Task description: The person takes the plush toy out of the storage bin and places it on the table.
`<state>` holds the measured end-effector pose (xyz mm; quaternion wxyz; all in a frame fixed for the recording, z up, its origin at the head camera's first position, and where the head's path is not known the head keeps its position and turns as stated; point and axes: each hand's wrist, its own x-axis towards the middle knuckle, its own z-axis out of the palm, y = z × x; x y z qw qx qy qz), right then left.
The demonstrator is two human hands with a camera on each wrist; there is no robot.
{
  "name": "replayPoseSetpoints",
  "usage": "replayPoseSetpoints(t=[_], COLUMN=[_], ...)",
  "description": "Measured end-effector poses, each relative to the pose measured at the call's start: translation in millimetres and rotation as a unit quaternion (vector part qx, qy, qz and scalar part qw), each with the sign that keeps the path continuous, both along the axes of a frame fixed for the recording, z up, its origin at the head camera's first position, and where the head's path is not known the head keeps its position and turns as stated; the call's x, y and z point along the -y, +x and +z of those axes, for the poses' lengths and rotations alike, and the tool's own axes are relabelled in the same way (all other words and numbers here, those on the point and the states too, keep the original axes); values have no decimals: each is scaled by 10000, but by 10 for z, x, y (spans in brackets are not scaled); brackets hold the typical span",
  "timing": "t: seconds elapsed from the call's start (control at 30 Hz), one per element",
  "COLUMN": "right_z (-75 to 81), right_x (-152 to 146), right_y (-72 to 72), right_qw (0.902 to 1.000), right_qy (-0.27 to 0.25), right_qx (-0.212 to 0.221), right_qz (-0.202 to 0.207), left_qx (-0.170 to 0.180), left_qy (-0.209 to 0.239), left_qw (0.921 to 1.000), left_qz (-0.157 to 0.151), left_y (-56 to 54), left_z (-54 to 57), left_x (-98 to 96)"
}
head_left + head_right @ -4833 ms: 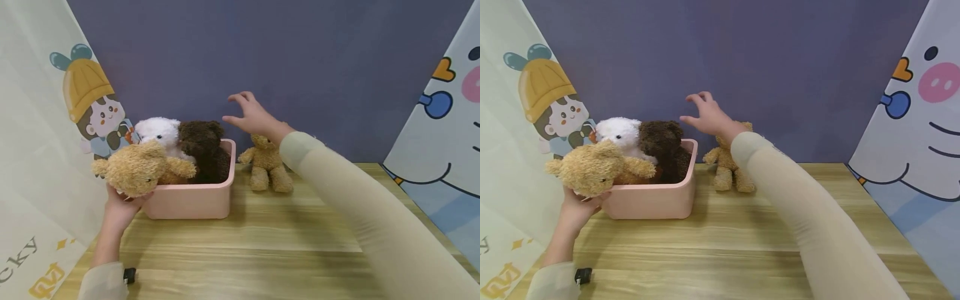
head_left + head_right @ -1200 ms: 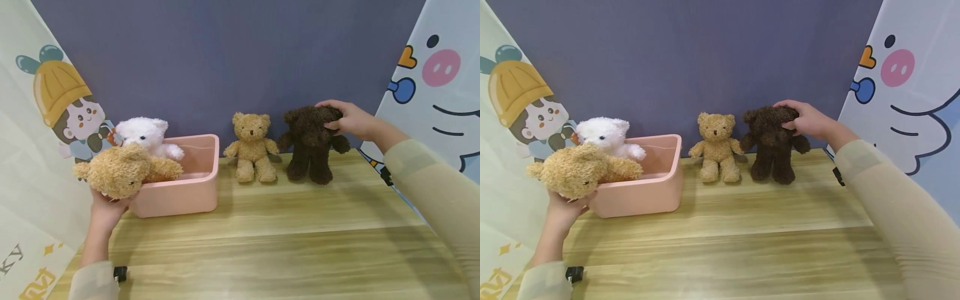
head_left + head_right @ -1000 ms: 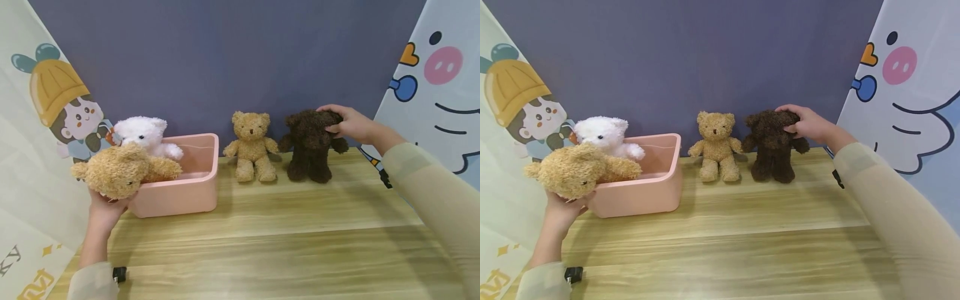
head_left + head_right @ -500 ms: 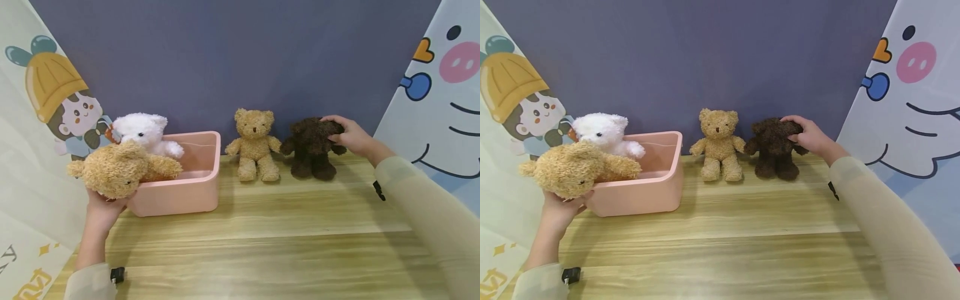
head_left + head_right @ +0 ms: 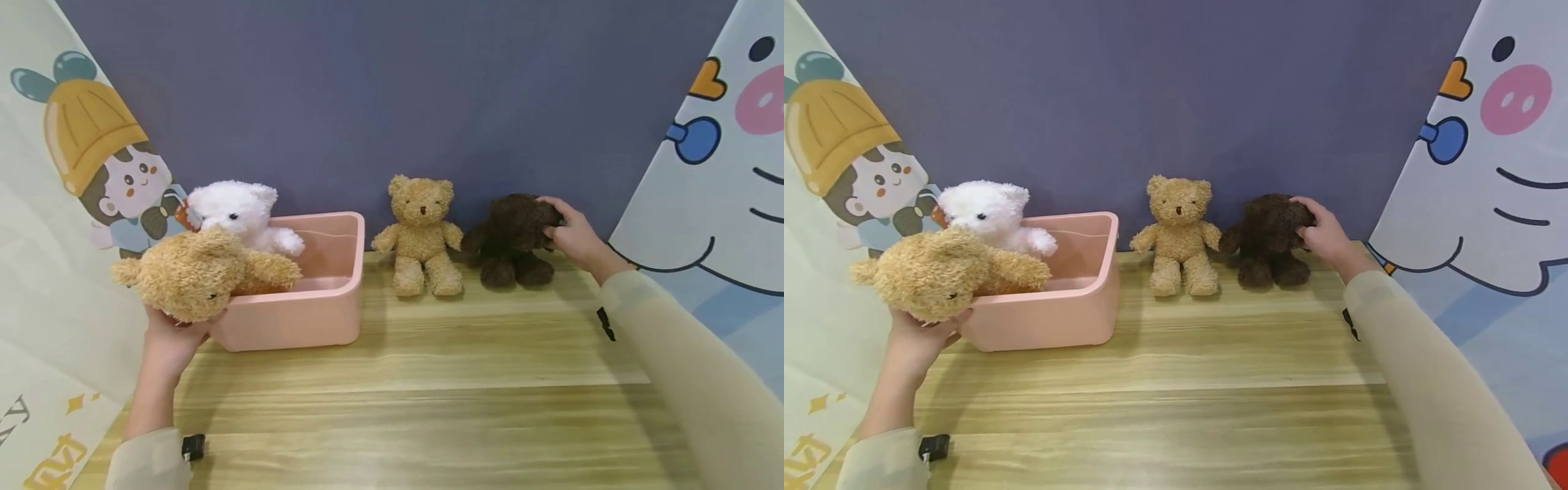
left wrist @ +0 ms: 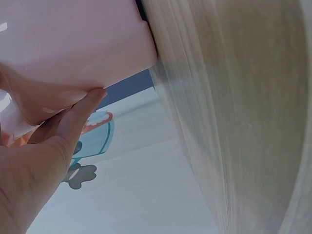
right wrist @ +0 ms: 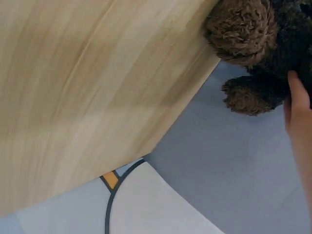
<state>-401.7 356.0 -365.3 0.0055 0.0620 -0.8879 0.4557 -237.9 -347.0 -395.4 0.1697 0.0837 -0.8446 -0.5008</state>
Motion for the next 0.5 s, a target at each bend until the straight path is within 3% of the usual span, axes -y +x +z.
replayPoseSetpoints(t=[0.33, 0.5], right_z=[155, 203], right_x=[174, 221], right_y=[-108, -207], right_qw=[9987, 9989], right_qy=[160, 139], right_qx=[9, 62], right_qz=[-489, -451], left_qx=[-75, 13], left_qy=[-96, -41], left_qw=[9999, 10000], left_qz=[62, 64], left_y=[-25, -19], left_z=[-3, -15], left_x=[25, 13])
